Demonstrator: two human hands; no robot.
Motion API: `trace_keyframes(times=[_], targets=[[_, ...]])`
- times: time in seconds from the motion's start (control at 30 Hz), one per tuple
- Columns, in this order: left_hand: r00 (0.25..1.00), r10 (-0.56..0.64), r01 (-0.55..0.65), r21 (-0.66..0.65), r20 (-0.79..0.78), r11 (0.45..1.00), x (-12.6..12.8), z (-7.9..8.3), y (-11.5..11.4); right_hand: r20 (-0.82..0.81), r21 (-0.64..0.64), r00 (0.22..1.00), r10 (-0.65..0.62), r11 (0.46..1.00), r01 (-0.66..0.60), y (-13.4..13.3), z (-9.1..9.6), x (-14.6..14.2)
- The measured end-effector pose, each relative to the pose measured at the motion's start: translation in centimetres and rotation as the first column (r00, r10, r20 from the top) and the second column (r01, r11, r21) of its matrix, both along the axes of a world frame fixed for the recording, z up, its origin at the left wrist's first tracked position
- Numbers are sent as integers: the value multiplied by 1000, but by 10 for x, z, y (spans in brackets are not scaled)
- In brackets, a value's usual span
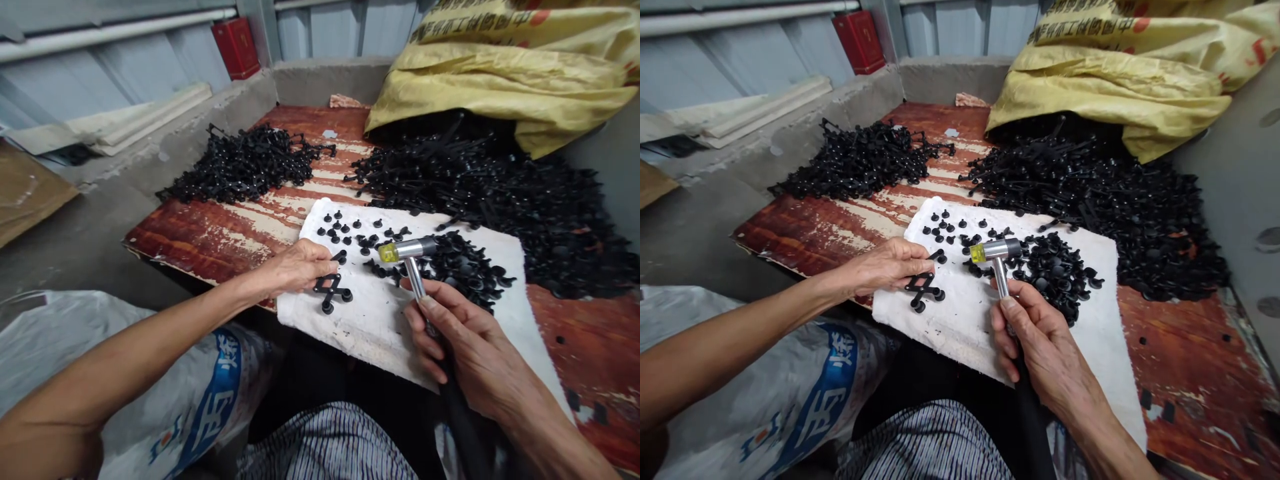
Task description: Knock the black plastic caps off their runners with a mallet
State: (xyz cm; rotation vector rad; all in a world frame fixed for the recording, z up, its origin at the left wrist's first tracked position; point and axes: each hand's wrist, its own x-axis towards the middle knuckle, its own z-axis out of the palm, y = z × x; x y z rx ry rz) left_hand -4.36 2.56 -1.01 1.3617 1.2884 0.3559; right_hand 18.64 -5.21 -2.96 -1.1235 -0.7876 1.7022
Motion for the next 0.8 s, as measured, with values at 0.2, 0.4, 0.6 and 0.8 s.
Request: trace_keyframes(times=[0.2,0.4,0.6,0.8], targets=[[1000,16,-15,8,-3,1000,-1,1,-1,3,2,1000,7,1000,-7,-1,-2,0],[998,32,-31,13,-62,999,5,8,-2,11,8,1000,11,1000,-11,0,-2,1],[995,26,-25,11,-92,1000,8,12,-4,25,10,1000,19,1000,-19,1,-1,0],[976,-37,71,152,-216,986,7,11,0,155,27,987,33,999,-38,0,1,-1]])
